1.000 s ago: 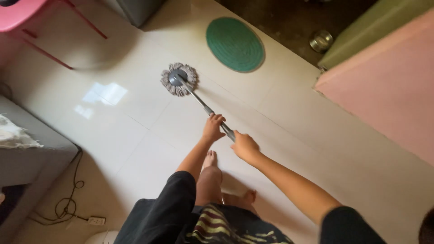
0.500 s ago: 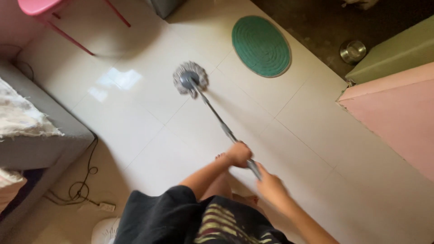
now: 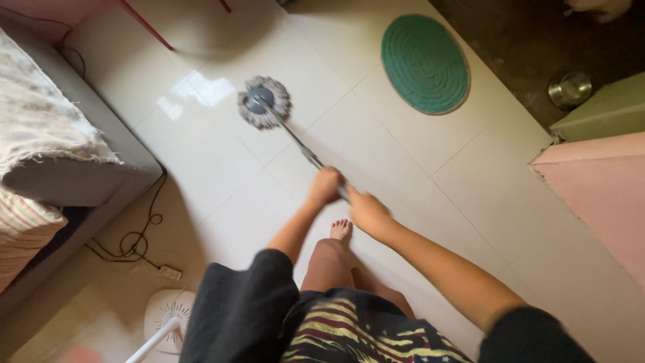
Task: Mopping the floor and then rinsing cleaning supplies in a bathroom.
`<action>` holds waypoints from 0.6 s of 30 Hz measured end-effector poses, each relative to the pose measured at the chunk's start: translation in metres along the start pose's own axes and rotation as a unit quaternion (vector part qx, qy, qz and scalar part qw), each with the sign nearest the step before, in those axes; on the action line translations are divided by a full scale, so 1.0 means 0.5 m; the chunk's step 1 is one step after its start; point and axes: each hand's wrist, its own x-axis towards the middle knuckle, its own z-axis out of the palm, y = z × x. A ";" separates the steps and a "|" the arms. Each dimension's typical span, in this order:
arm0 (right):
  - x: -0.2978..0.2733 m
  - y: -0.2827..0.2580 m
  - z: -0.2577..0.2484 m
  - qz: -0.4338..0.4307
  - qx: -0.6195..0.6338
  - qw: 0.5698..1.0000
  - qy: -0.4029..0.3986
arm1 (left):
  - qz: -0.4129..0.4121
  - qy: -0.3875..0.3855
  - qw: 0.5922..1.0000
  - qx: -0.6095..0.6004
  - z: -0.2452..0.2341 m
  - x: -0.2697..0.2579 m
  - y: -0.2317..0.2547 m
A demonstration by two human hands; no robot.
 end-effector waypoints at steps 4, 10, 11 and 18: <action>0.207 -0.079 0.284 -0.077 0.029 0.997 0.006 | -0.053 -0.005 0.990 0.127 -0.055 -0.108 -0.196; 0.060 -0.002 0.360 -0.007 0.052 0.999 -0.010 | -0.114 -0.263 0.952 0.105 -0.087 -0.170 -0.104; 0.073 0.076 0.416 -0.063 -0.050 0.982 0.173 | -0.076 -0.272 0.958 0.058 -0.059 -0.157 -0.088; -0.414 0.298 0.137 0.196 0.084 0.977 -0.023 | 0.156 -0.277 0.947 -0.036 0.248 -0.175 0.230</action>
